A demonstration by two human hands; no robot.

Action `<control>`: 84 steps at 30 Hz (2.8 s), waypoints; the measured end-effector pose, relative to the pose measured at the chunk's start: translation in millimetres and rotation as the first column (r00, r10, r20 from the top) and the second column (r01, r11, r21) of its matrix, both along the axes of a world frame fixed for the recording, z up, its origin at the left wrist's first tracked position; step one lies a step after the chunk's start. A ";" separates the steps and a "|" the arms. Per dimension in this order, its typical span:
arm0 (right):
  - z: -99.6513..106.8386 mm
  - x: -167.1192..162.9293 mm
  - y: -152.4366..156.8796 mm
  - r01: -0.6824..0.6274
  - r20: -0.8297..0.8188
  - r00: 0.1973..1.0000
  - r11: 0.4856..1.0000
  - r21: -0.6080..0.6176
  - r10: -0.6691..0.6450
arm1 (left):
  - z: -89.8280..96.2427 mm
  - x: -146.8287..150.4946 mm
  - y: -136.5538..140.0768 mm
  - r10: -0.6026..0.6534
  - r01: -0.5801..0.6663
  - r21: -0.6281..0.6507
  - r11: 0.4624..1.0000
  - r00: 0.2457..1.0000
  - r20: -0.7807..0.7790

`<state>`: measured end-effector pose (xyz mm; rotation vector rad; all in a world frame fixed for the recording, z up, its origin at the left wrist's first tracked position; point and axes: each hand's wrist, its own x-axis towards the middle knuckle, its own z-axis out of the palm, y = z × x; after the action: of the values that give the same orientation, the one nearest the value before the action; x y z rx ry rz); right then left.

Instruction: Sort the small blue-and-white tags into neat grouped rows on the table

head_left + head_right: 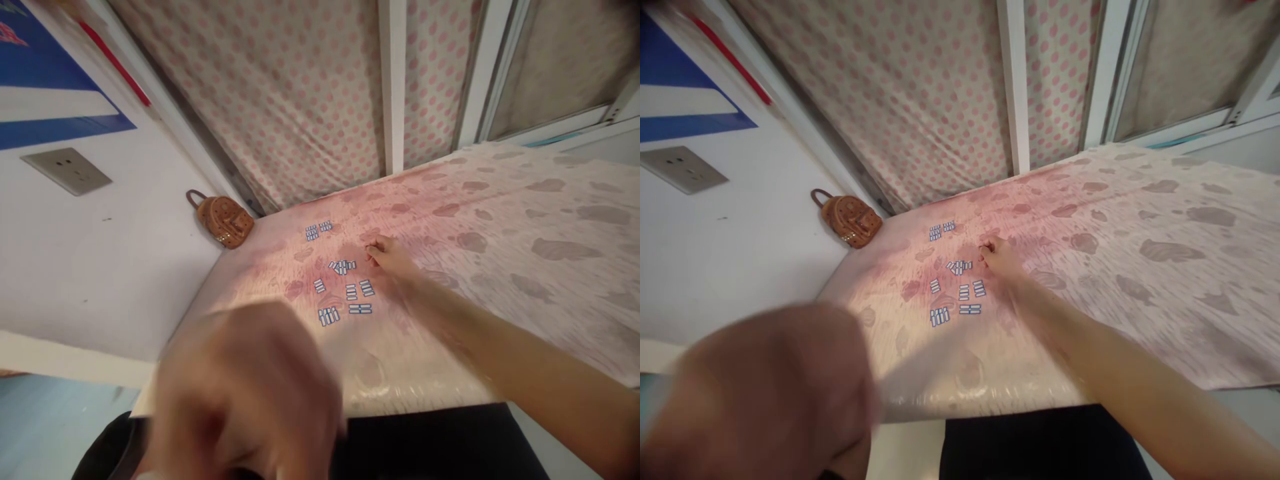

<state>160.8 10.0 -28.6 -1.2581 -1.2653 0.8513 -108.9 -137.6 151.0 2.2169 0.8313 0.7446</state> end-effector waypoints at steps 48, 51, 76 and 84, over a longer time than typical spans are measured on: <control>-1.4 1.6 -4.8 0.006 0.321 0.947 0.997 -0.075 0.019 | -165.8 51.3 190.6 0.414 -0.418 0.032 0.908 0.882 -0.226; -2.8 1.6 -4.4 0.002 0.321 0.947 0.998 -0.068 0.020 | -168.5 50.3 192.9 0.429 -0.437 0.008 0.899 0.879 -0.211; 7.7 -2.7 -11.6 -0.208 0.221 0.957 0.975 0.073 0.188 | -151.0 75.7 169.7 0.220 -0.135 -0.285 0.949 0.931 0.291; 2.1 7.8 0.1 0.062 0.160 0.984 0.993 0.097 -0.078 | -163.6 59.0 178.0 0.367 -0.380 -0.175 0.908 0.925 -0.101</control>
<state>168.5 10.1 -26.6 -1.3118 -1.3665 0.6422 -49.9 40.4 -12.6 1.9398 1.3297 0.7330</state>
